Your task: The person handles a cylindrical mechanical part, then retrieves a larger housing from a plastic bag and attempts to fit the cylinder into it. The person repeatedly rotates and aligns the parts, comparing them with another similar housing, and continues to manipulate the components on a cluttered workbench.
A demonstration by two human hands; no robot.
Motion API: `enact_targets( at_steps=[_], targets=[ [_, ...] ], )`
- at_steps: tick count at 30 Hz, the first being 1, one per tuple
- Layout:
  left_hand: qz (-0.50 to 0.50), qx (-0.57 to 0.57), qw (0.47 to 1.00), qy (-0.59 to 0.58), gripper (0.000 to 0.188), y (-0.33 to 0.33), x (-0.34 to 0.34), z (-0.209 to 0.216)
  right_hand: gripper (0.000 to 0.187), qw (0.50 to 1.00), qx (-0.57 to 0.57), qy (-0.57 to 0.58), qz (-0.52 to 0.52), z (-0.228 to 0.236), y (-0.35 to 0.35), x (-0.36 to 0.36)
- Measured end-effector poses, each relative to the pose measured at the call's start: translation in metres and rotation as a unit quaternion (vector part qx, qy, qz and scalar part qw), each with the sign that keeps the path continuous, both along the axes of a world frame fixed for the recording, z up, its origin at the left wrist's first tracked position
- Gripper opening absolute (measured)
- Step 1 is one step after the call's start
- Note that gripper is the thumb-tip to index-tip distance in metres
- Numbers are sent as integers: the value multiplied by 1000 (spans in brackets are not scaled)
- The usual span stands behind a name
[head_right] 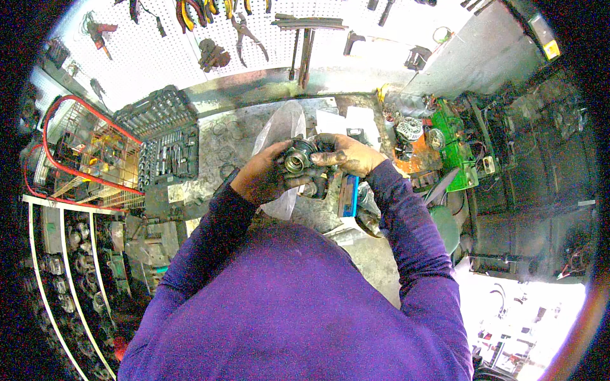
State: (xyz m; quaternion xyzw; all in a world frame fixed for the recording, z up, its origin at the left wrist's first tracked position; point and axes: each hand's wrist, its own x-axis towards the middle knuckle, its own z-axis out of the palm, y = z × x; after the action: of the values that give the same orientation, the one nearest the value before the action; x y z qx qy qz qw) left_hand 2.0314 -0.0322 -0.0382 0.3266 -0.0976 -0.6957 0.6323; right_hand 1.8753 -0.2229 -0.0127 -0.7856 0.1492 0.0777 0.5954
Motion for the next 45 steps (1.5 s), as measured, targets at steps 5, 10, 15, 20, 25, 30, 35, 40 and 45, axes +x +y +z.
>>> enact_targets(
  at_steps=[5, 10, 15, 20, 25, 30, 35, 40, 45],
  targets=[
    [-3, 33, 999, 10, 35, 3, 0, 0, 65, 1000, 5, -16, 7, -5, 0, 1],
    [11, 37, 999, -4, 36, 3, -1, -3, 59, 999, 32, 23, -10, -8, 1, 4],
    [25, 38, 998, 31, 34, 1, 0, -5, 48, 1000, -10, 1, 1, -6, 8, 5],
    [74, -107, 920, -369, 28, 10, -9, -13, 44, 1000, -5, 4, -3, -3, 9, 6],
    [68, -34, 996, -56, 26, 7, -7, -15, 43, 1000, -17, 11, -17, -3, 8, 5],
    [51, 13, 995, 79, 28, 5, -2, -12, 46, 1000, -26, -12, -11, -3, 10, 7],
    [52, -47, 994, 80, 25, 10, -4, -16, 49, 988, -150, -34, 31, 10, 13, 9],
    [107, -197, 961, -161, 40, 14, -5, -18, 58, 993, -119, -21, -15, 27, 20, 7],
    [114, -114, 979, -120, 32, 9, -3, -13, 66, 960, -263, -99, -15, 36, 29, 0]
  ],
)
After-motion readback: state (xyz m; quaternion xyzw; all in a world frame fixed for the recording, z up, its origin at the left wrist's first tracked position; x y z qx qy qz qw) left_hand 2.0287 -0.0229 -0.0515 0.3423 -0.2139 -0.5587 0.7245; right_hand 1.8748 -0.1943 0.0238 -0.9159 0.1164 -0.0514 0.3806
